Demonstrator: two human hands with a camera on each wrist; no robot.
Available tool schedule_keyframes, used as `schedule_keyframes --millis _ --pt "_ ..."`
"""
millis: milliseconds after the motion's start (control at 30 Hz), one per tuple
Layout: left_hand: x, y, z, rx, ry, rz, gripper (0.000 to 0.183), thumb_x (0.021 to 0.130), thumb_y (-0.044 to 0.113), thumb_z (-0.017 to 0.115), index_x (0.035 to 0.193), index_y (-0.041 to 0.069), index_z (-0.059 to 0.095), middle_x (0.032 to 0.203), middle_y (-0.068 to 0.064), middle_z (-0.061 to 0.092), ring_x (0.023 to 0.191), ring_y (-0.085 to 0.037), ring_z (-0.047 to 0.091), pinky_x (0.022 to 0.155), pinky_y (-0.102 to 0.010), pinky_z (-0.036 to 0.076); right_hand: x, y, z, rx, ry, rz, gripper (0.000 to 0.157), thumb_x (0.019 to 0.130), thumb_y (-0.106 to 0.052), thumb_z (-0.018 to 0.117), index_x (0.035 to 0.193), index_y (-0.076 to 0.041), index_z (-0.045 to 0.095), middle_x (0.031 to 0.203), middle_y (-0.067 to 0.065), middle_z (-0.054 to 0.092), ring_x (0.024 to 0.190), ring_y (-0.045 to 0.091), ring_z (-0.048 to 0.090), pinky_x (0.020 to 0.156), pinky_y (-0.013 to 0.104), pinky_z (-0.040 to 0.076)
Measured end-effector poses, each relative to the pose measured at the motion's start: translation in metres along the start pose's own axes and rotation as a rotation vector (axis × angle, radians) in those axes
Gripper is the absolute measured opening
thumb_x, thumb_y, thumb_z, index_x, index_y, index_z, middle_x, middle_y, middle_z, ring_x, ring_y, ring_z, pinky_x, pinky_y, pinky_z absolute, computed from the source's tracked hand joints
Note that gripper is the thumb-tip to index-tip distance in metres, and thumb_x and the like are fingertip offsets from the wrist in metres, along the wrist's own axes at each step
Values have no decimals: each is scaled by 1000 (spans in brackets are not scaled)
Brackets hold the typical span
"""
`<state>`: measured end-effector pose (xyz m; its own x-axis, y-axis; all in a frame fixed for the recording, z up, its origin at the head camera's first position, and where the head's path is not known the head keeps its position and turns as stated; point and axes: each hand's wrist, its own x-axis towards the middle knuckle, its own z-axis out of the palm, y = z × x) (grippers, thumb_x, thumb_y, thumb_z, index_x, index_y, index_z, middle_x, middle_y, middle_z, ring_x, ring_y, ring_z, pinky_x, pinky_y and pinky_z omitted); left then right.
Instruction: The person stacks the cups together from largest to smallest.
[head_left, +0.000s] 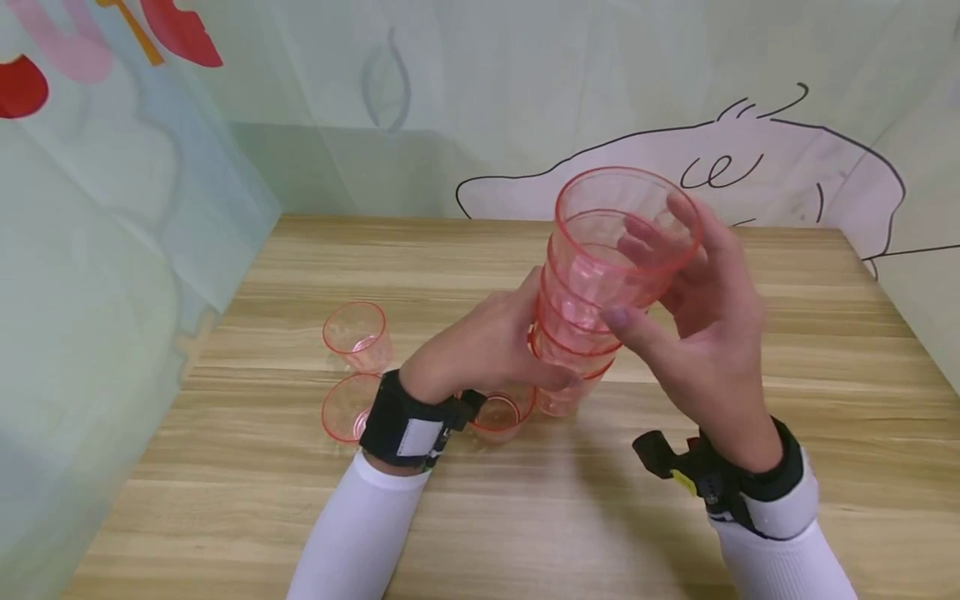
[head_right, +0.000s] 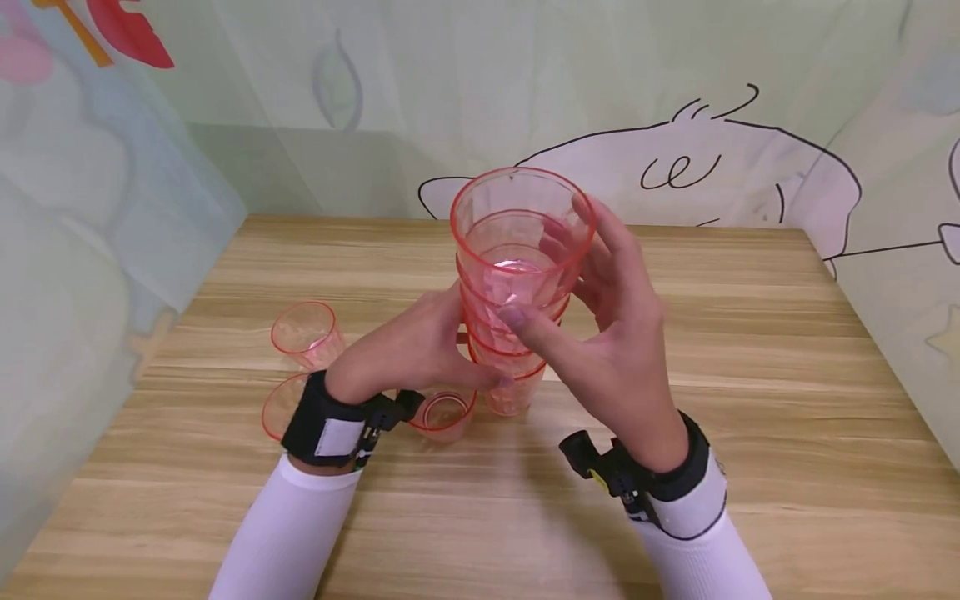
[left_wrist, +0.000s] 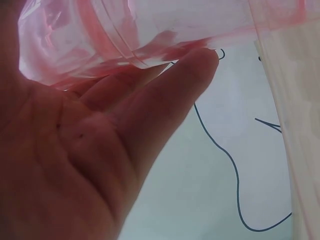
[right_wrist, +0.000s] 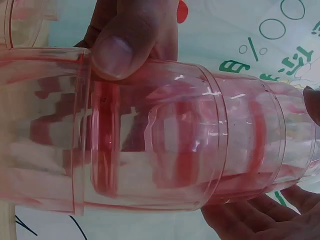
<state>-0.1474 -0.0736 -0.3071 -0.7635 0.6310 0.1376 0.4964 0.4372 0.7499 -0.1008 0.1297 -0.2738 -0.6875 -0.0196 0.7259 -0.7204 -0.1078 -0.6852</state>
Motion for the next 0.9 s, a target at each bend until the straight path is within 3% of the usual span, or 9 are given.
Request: schedule_keyframes --millis 267,633,900 --pt "-5 2 -1 14 23 10 83 70 30 89 138 20 42 116 8 65 95 -8 63 89 -29 51 0 9 3 -8 -68 4 85 83 -28 85 147 2 38 134 28 56 127 43 52 97 42 52" --pt "-6 2 -2 41 12 -16 77 73 35 90 137 20 49 117 10 66 100 -7 61 91 -34 51 -1 21 -6 -23 -126 24 89 79 -30 88 146 1 39 133 25 56 124 41 53 96 40 52" --pt "-13 2 -3 112 7 -30 73 77 38 86 139 22 51 132 7 61 116 -6 56 100 -30 46 0 22 -9 -40 -192 94 70 78 -7 87 140 1 54 131 21 59 117 38 57 99 41 49"
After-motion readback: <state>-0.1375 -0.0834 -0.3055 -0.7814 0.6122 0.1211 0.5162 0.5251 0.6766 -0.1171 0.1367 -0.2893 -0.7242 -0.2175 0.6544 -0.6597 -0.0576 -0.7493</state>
